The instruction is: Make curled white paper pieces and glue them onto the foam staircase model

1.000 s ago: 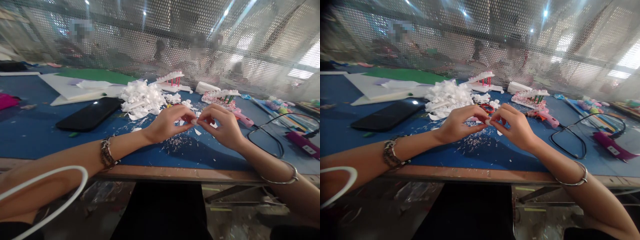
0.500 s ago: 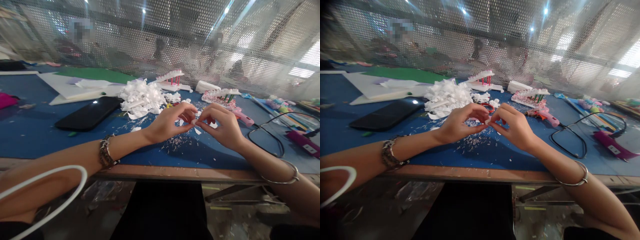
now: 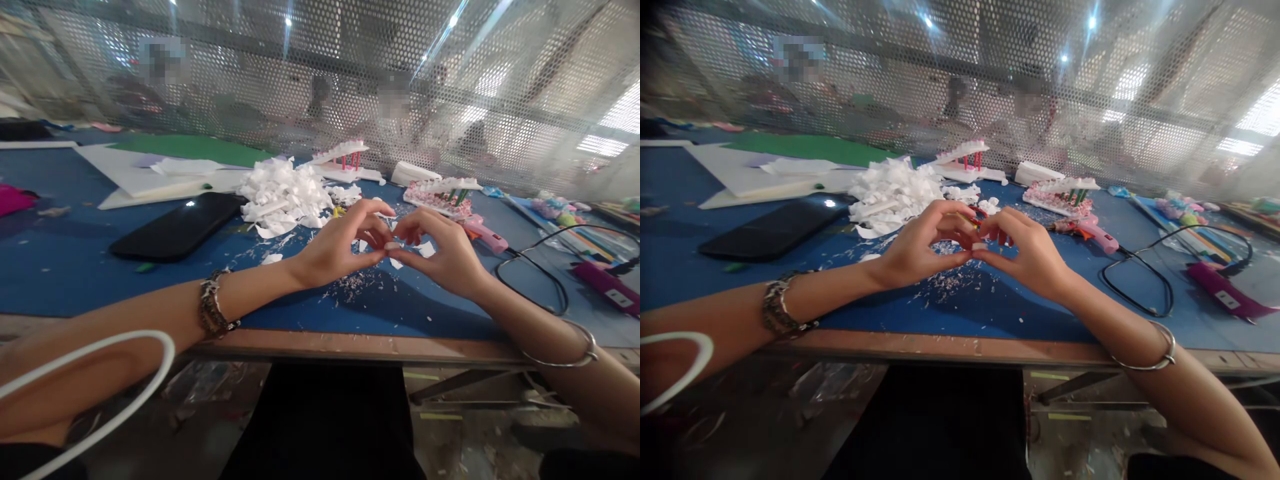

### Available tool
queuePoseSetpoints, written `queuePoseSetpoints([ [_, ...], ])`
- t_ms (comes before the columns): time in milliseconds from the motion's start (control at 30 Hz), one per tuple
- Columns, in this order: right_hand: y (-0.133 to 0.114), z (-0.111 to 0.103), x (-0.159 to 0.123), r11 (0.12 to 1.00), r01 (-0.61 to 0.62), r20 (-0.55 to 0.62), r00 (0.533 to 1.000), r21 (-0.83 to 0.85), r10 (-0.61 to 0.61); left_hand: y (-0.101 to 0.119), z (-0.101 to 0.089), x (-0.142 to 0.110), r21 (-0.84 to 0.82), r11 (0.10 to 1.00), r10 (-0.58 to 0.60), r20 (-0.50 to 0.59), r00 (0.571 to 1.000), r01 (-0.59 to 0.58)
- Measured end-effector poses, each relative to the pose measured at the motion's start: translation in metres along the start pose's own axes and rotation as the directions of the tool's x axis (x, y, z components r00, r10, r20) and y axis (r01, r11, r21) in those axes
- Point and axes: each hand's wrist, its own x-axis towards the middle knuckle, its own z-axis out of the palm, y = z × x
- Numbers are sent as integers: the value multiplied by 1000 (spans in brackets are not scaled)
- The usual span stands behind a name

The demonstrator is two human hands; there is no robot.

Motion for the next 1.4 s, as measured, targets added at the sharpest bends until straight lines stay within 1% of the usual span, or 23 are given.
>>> queuePoseSetpoints([
  [100, 1, 2, 0, 996, -52, 33, 998, 77, 50, -1, 0, -1, 19, 1000, 18, 14, 1000, -18],
  [200, 1, 2, 0, 974, -129, 79, 990, 186, 116, -1, -1, -2, 57, 997, 55, 23, 998, -56],
  [267, 1, 1, 1, 960, -170, 91, 984, 223, 153, -2, -1, -2, 56, 997, 57, 25, 998, -58],
  [333, 1, 1, 1, 955, -194, 81, 980, 226, 180, -2, -1, -1, 23, 999, 29, 18, 999, -30],
  [400, 2, 0, 1, 948, -216, 67, 976, 233, 206, -3, -1, -1, -20, 999, -25, 0, 1000, 25],
  [500, 3, 2, 0, 924, -242, 79, 970, 295, 229, -2, 0, 0, -63, 992, -112, -31, 993, 110],
  [567, 3, 3, -1, 911, -239, 82, 971, 337, 224, -2, 0, 0, -90, 987, -134, -40, 990, 130],
  [700, 0, 5, -1, 902, -233, 46, 971, 363, 233, -1, 2, 2, -180, 970, -170, -36, 985, 161],
  [800, -2, 6, -2, 917, -223, 25, 973, 330, 228, 0, 2, 2, -207, 952, -233, -22, 972, 223],
  [900, -4, 5, -2, 963, -152, -8, 988, 224, 157, 1, 1, 3, -164, 948, -275, 6, 962, 272],
  [967, -4, 4, -2, 987, -79, -26, 996, 142, 84, 4, 0, 3, -88, 952, -288, 58, 956, 292],
  [1067, -3, 3, -3, 999, 3, -30, 1000, 49, -1, 8, -1, 4, 46, 959, -283, 152, 947, 279],
  [1133, -3, 3, -3, 999, 38, -7, 999, 23, -38, 9, -2, 4, 84, 959, -283, 227, 932, 271],
  [1200, -3, 3, -3, 997, 68, 27, 997, 22, -69, 9, -3, 4, 86, 961, -278, 305, 911, 264],
  [1233, -3, 2, -2, 997, 78, 37, 996, 26, -79, 9, -4, 5, 79, 963, -270, 331, 904, 259],
  [1300, -3, 0, -2, 996, 80, 33, 996, 26, -81, 8, -5, 5, 66, 964, -264, 341, 903, 257],
  [1400, 1, -3, -1, 1000, 23, -15, 1000, 1, -23, 5, -8, 7, 40, 958, -282, 328, 902, 285],
])
